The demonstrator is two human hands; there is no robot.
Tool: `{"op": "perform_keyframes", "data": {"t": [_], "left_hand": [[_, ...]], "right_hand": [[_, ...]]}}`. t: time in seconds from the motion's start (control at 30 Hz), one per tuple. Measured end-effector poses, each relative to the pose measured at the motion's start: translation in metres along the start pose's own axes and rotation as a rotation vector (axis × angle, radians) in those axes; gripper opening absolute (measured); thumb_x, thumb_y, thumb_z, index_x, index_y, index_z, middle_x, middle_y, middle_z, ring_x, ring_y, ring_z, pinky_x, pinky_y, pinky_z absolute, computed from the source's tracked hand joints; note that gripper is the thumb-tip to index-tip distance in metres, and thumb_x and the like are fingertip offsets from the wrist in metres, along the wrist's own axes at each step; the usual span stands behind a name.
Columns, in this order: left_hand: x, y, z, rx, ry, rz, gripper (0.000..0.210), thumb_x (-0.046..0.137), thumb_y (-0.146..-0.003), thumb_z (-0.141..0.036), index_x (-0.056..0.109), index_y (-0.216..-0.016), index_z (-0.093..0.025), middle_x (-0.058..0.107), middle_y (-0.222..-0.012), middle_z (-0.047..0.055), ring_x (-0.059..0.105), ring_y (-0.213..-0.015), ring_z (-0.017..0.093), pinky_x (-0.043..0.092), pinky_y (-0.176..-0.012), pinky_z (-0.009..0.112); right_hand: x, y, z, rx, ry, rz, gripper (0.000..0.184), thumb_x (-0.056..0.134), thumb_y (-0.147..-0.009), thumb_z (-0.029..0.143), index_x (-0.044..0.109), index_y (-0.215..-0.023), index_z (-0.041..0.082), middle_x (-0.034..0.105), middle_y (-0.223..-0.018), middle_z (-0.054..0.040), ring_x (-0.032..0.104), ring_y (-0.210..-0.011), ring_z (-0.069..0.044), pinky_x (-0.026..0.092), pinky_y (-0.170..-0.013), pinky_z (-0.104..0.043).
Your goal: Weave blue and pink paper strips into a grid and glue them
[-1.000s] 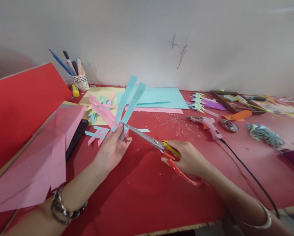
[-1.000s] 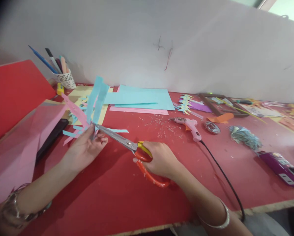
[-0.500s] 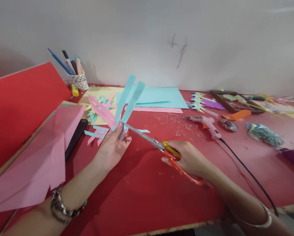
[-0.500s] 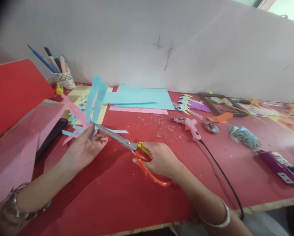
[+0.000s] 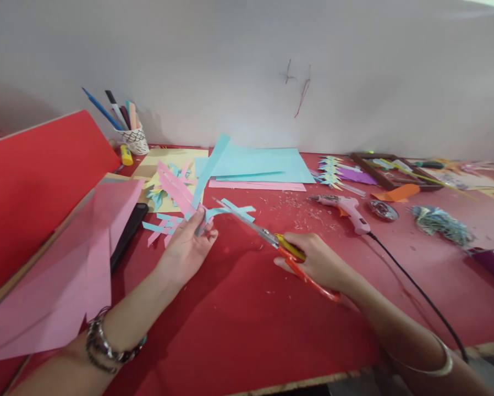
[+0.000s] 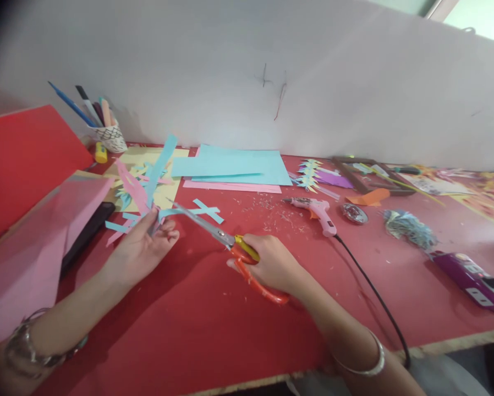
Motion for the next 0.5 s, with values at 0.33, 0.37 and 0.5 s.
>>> {"op": "perform_keyframes", "data": {"t": [0.33, 0.37, 0.5], "left_hand": [[-0.018, -0.013, -0.028, 0.332, -0.442, -0.103, 0.019, 0.066, -0.065, -0.023, 0.051, -0.054, -0.019, 0.049, -0.054, -0.006, 0.044, -0.053, 0.007, 0.040, -0.055, 0.020], [-0.017, -0.014, -0.030, 0.372, -0.529, -0.074, 0.018, 0.066, -0.065, -0.025, 0.052, -0.055, -0.019, 0.048, -0.054, -0.006, 0.043, -0.053, 0.008, 0.039, -0.055, 0.020], [-0.010, -0.012, -0.035, 0.466, -0.765, 0.044, 0.013, 0.065, -0.064, -0.031, 0.059, -0.068, -0.020, 0.053, -0.060, -0.005, 0.046, -0.059, 0.010, 0.038, -0.058, 0.022]], "right_hand": [[-0.025, 0.001, -0.013, -0.021, -0.113, -0.271, 0.037, 0.047, -0.073, 0.048, 0.028, -0.056, 0.021, 0.028, -0.050, 0.0070, 0.024, -0.047, -0.007, 0.019, -0.046, -0.020], [-0.025, 0.001, -0.011, -0.033, -0.100, -0.272, 0.037, 0.047, -0.073, 0.049, 0.028, -0.057, 0.021, 0.029, -0.050, 0.0069, 0.025, -0.047, -0.007, 0.019, -0.046, -0.021], [-0.023, 0.002, -0.004, -0.030, -0.026, -0.259, 0.033, 0.053, -0.070, 0.045, 0.033, -0.062, 0.021, 0.037, -0.055, 0.0056, 0.030, -0.049, -0.008, 0.022, -0.048, -0.020]]}}
Point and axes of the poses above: each hand's wrist, its own y-axis away from the middle knuckle, its own x-axis out of the palm, z = x × y, the point moved 7 cm from there along -y, towards the middle knuckle
